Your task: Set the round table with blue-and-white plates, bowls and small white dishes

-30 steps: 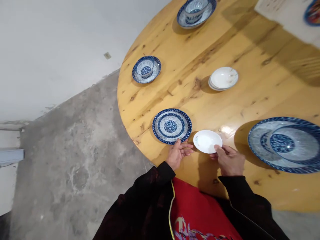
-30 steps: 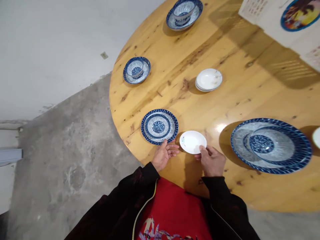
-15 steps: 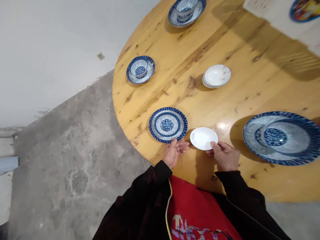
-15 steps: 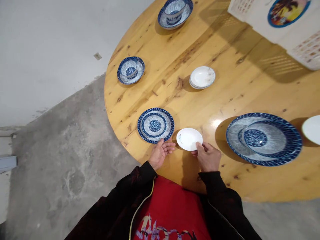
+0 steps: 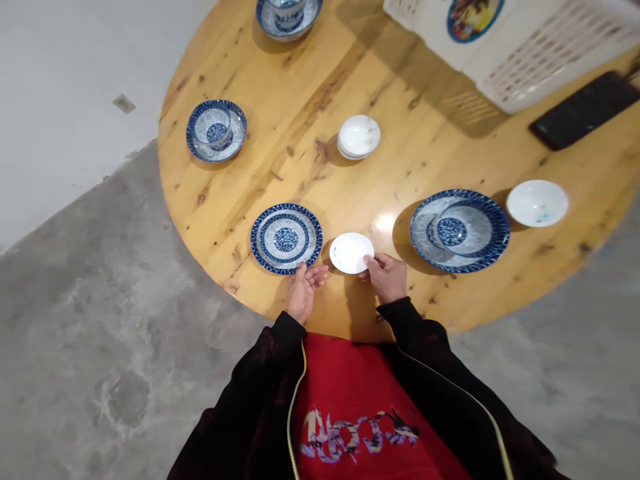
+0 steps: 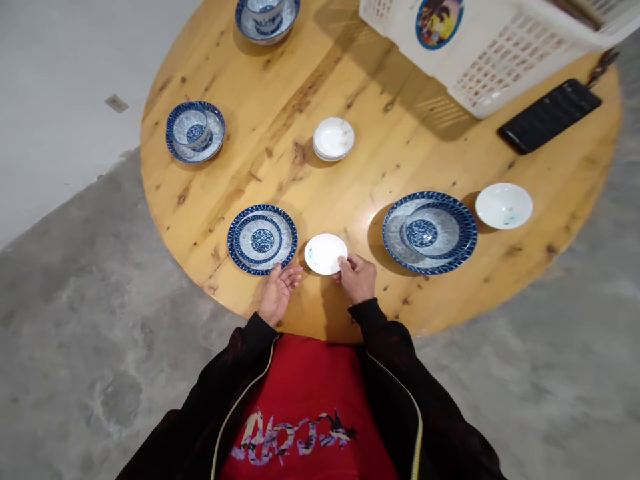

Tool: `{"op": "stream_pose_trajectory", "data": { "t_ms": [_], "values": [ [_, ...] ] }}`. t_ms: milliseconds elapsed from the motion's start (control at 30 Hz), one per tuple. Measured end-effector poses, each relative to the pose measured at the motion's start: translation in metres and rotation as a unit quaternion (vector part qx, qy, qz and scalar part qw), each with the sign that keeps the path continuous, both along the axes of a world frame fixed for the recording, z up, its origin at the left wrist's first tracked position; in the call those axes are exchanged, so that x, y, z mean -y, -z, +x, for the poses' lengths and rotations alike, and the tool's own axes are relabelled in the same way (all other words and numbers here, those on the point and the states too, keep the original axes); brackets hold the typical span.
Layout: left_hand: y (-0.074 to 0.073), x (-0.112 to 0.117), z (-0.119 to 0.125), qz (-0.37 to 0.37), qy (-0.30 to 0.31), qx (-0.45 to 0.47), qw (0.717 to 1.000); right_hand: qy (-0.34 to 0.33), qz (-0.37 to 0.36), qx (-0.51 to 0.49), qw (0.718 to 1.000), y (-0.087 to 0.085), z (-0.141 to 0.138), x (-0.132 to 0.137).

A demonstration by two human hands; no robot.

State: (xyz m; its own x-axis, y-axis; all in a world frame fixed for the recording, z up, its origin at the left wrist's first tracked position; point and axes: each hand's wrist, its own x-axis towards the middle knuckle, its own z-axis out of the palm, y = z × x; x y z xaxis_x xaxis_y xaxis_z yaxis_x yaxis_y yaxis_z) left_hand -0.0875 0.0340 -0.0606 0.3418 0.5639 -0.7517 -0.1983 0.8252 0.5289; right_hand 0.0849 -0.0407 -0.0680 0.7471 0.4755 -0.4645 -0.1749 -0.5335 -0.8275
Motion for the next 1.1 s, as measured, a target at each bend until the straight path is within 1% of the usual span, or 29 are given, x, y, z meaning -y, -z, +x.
{"op": "stream_pose_trajectory", "data": {
  "t_ms": [167, 267, 433, 567, 833, 1000, 1100],
  "values": [
    [-0.004, -0.002, -0.001, -0.015, -0.009, 0.007, 1.000, -0.008, 0.001, 0.000, 1.000, 0.000, 0.001, -0.002],
    [-0.006, -0.001, -0.001, -0.011, 0.000, 0.008, 1.000, -0.014, 0.009, 0.002, 1.000, 0.000, 0.001, -0.004],
    [-0.002, 0.002, -0.001, 0.013, 0.014, -0.006, 1.000, -0.012, 0.008, 0.005, 1.000, 0.000, 0.002, -0.008],
    [0.001, 0.003, -0.001, 0.011, 0.010, -0.008, 1.000, -0.013, 0.012, 0.001, 1.000, 0.000, 0.003, -0.011],
    [0.002, 0.004, 0.000, 0.014, 0.012, -0.007, 1.000, -0.021, 0.023, -0.003, 1.000, -0.001, 0.003, -0.017],
    [0.002, 0.005, 0.000, 0.019, 0.015, -0.010, 1.000, -0.029, 0.013, 0.004, 0.999, -0.002, 0.006, -0.013],
    [-0.001, 0.010, 0.002, 0.037, 0.029, -0.006, 0.999, -0.039, 0.005, 0.015, 0.999, -0.001, 0.010, -0.008]
  ]
}}
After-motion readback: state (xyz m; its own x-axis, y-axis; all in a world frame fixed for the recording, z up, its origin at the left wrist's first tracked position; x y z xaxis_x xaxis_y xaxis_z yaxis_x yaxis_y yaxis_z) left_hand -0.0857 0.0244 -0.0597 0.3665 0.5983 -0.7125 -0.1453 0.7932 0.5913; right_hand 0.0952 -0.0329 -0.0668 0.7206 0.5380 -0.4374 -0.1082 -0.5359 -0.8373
